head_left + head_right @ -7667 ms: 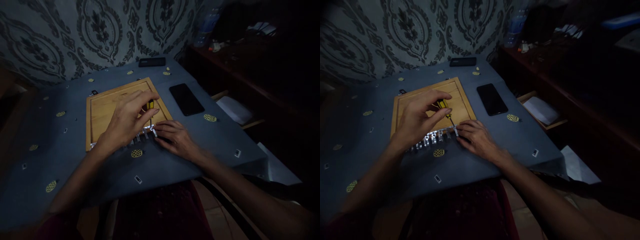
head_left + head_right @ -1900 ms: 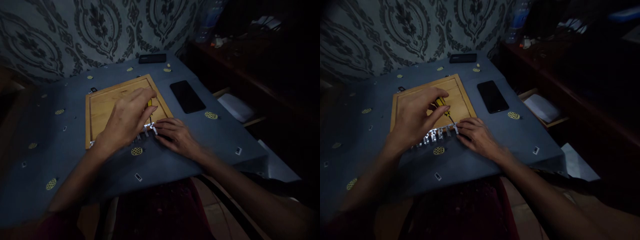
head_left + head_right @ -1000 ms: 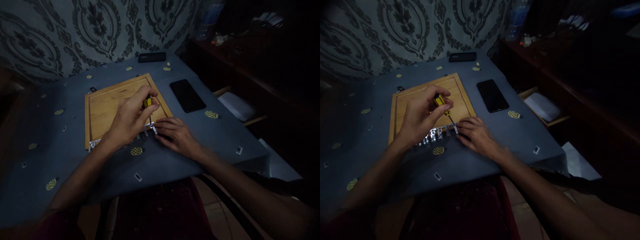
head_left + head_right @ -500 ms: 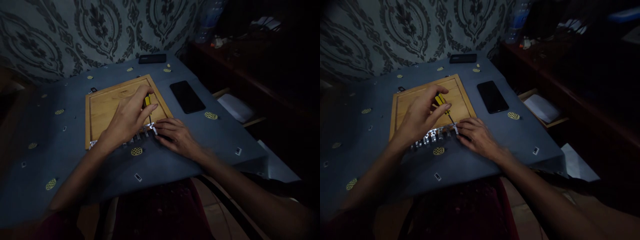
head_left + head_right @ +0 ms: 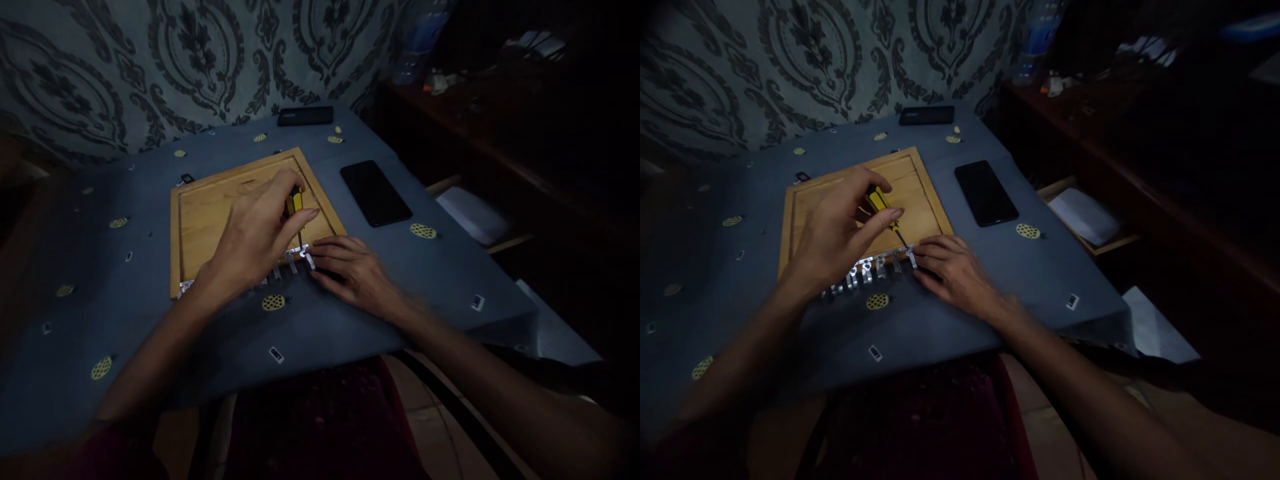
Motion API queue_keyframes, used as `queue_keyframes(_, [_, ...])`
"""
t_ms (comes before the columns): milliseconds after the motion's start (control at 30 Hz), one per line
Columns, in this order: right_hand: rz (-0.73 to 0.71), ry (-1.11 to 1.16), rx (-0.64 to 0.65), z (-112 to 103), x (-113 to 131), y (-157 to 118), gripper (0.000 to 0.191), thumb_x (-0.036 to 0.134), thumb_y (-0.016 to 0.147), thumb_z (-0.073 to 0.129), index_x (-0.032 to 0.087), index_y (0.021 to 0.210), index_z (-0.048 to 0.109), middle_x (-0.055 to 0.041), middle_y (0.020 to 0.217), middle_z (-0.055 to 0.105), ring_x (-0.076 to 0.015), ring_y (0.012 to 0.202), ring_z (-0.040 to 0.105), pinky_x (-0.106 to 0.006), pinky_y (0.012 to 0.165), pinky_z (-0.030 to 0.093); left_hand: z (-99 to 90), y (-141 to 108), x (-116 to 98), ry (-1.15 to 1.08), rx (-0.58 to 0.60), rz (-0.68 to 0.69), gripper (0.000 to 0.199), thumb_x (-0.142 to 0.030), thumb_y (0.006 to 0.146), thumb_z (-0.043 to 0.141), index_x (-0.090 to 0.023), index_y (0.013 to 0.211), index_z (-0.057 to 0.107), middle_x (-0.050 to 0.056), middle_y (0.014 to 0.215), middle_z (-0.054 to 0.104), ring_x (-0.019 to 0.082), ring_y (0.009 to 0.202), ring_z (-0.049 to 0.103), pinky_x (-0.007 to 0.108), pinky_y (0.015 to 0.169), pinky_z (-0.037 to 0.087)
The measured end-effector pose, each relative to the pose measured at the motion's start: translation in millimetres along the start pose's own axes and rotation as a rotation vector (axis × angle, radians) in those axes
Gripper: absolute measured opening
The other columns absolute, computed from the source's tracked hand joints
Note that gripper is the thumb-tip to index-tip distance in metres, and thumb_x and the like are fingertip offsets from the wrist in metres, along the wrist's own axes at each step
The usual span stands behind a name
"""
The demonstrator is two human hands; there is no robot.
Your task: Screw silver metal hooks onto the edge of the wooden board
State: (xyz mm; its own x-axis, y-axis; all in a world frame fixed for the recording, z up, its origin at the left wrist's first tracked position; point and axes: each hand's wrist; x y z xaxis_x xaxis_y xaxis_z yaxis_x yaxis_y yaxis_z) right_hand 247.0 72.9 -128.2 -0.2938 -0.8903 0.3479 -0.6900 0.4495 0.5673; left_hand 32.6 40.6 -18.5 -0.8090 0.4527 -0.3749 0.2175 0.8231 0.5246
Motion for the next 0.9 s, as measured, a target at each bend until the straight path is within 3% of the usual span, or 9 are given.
queue_keyframes(367, [-0.006, 0.003, -0.007, -0.5, 0.3, 0.4, 0.019, 0.027, 0.102, 0.063, 0.019, 0.11, 0.079, -0.0083, 0.116, 0.081, -0.0289, 0.116, 0.07, -0.049, 0.096, 0.057, 2.7, 0.0, 0.0, 0.006, -0.001, 0.01, 0.014, -0.03, 0.099, 0.067, -0.022, 0.11, 0.06, 0.0, 0.087, 0.067, 0.017, 0.077, 0.067, 0.029, 0.069, 0.056])
queue_keyframes(900, [-0.018, 0.008, -0.03, 1.0, -0.9, 0.0, 0.019, 0.026, 0.101, 0.065, 0.02, 0.112, 0.079, -0.0076, 0.117, 0.081, -0.0281, 0.117, 0.07, -0.048, 0.097, 0.057, 1.3, -2.3, -6.8, -0.022, 0.051, 0.04, 0.015, -0.024, 0.099, 0.066, -0.02, 0.112, 0.06, 0.003, 0.1, 0.073, 0.018, 0.088, 0.072, 0.029, 0.075, 0.059])
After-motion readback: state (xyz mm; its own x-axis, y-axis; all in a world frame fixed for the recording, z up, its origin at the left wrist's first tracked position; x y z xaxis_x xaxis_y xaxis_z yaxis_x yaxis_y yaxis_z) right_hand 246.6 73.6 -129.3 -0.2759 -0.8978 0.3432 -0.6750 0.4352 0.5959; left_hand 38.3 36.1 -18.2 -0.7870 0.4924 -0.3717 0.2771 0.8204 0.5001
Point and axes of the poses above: each hand's wrist, its own y-axis towards the middle knuckle, its own z-axis out of the palm, x = y × z
